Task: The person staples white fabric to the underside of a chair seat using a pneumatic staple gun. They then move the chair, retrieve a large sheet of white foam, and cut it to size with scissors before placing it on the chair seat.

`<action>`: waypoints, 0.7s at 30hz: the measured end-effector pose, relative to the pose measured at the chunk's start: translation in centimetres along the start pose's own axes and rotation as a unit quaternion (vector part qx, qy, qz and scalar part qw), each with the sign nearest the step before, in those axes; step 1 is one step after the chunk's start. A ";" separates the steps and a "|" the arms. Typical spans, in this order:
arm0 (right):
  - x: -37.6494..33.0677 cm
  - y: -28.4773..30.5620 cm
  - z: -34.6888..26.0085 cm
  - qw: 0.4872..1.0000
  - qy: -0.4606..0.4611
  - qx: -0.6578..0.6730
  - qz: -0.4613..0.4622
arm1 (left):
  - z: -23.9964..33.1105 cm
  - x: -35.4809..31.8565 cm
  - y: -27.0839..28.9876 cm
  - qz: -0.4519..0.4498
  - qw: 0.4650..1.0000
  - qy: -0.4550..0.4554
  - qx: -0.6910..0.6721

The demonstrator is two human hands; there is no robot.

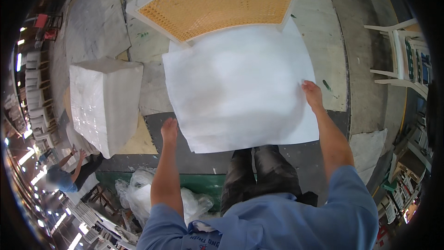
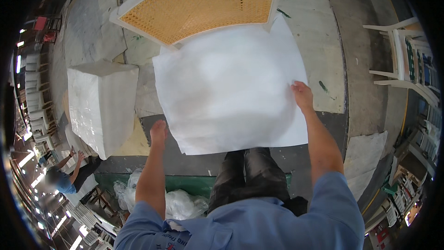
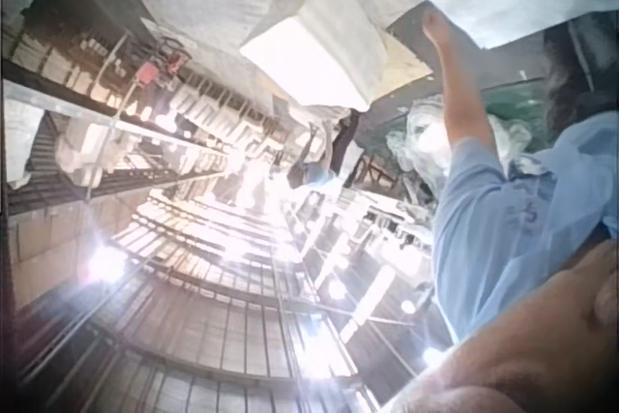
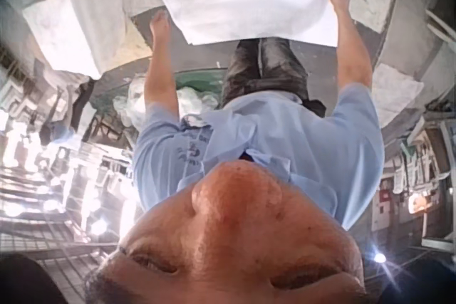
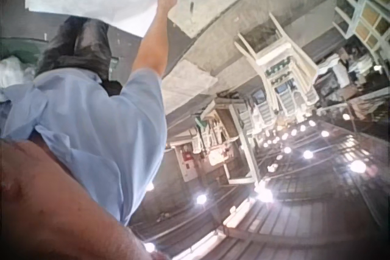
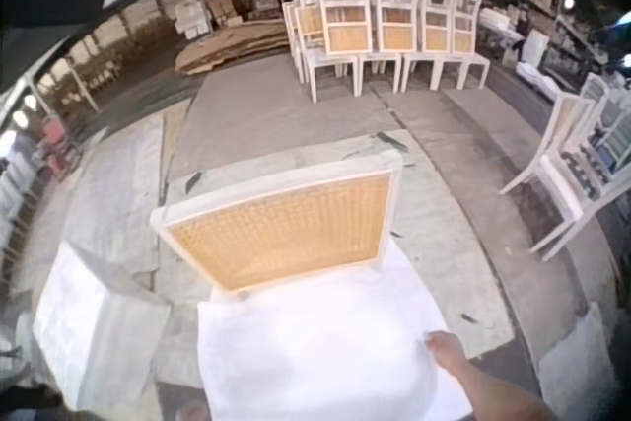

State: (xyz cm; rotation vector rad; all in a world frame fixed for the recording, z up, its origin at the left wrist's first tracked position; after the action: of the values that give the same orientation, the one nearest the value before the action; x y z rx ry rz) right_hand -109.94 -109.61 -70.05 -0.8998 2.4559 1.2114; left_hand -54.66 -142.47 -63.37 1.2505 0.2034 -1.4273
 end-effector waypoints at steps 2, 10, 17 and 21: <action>2.1 -1.4 -1.7 0.995 0.094 0.024 0.028 | 2.8 3.8 -1.0 0.039 0.990 -0.118 0.061; 9.4 -6.8 -10.8 0.994 0.074 -0.056 0.049 | 10.5 10.8 -6.3 -0.079 0.985 -0.129 -0.083; 11.2 -7.5 -14.8 0.993 0.103 -0.040 0.039 | 12.9 10.1 -6.1 0.175 0.925 -0.250 0.226; 11.6 -8.7 -15.3 0.987 0.131 -0.052 0.080 | 13.5 10.5 -6.9 0.127 0.953 -0.197 0.191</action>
State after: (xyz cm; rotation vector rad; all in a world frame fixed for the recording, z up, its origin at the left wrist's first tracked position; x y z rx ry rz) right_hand -112.86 -130.41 -71.52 -0.9599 2.7391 1.3635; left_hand -65.06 -156.48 -69.27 1.2136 -0.5105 -1.4958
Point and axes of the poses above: each hand's wrist, its own x-axis towards the middle knuckle, its own y-axis out of the back of the hand, z = x × y, the point moved 3 cm from there along x, towards the middle knuckle, and after that the axes turned 7 degrees about y, right-handed, at the moved point
